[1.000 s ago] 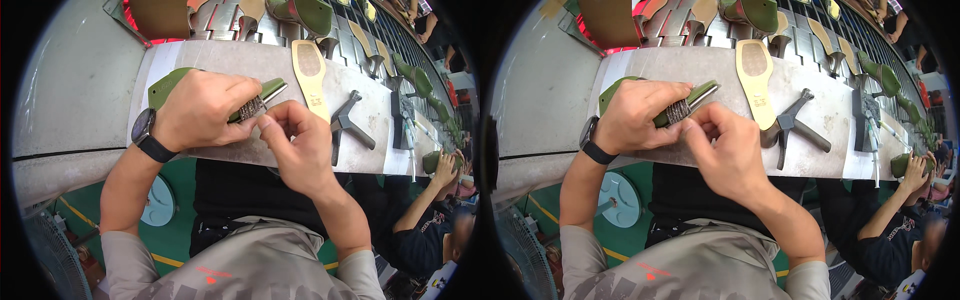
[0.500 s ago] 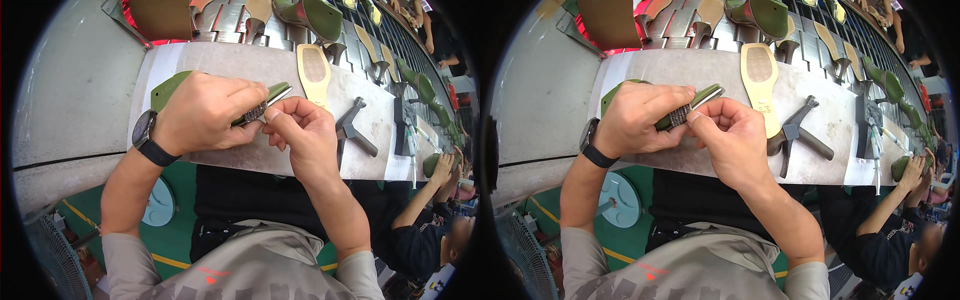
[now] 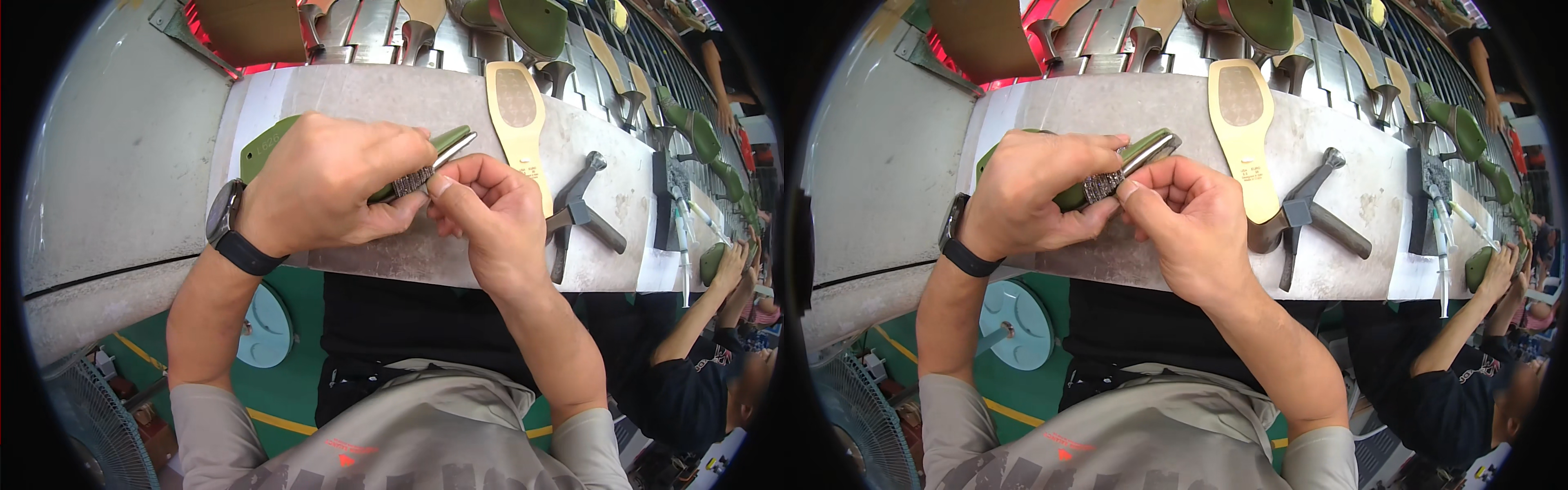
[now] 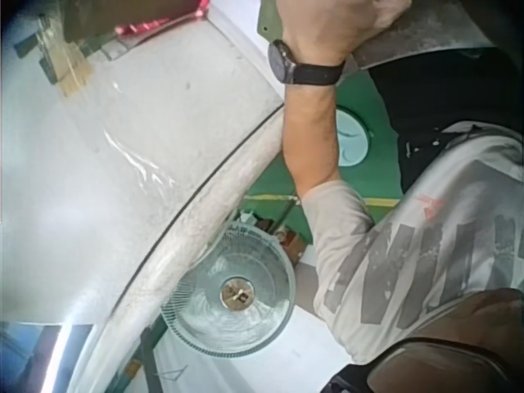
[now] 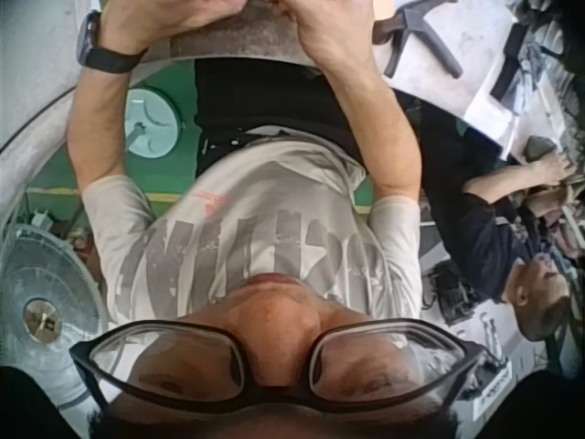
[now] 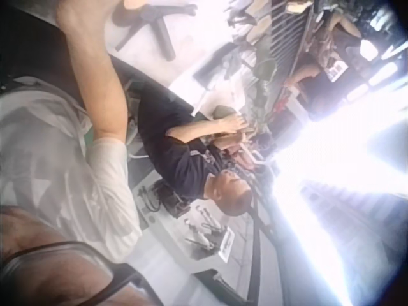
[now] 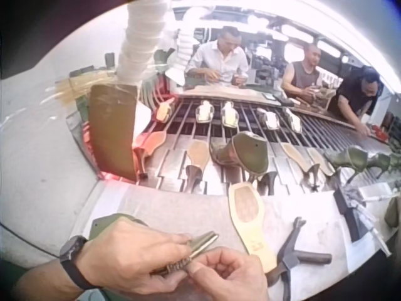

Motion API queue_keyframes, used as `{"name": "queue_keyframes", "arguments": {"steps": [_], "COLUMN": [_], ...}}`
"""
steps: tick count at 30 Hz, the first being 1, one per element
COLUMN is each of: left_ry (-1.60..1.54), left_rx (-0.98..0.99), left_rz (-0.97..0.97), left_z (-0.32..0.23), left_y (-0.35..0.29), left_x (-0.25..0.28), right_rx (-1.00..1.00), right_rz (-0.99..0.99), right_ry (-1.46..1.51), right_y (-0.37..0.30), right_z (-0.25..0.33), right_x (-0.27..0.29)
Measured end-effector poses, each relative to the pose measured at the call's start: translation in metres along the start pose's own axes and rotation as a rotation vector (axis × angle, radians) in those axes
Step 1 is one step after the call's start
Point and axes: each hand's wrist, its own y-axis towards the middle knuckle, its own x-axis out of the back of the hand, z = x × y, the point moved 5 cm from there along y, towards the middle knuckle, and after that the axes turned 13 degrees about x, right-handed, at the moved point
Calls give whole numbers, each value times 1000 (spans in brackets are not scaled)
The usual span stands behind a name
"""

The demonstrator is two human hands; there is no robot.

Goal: The person attaches soles to high-heeled shoes by pressing them into place by hand, taps along the edges with a hammer, and places the assembled shoes onto a conveyor belt.

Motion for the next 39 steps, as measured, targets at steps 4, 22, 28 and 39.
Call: {"name": "queue_keyframes", "arguments": {"steps": [4,22,28,39], "left_ry": [-41,68,-1143,-1385], "left_rx": [30,495,573,510], "left_rz": [0,205,-351,-568], "left_z": [6,10,-10,-13], "left_y": [0,8,5,-31], "left_x": [1,19,61,23], "right_rx": [-33,752,608,392], "right_rz": [32,-263,-288,1], "right_ry": [-41,-643,-442,-232], "right_y": [6,-43,-30,-23], "right_z": [4,75,99,44], "right_x": [-2,43,67,30]}}
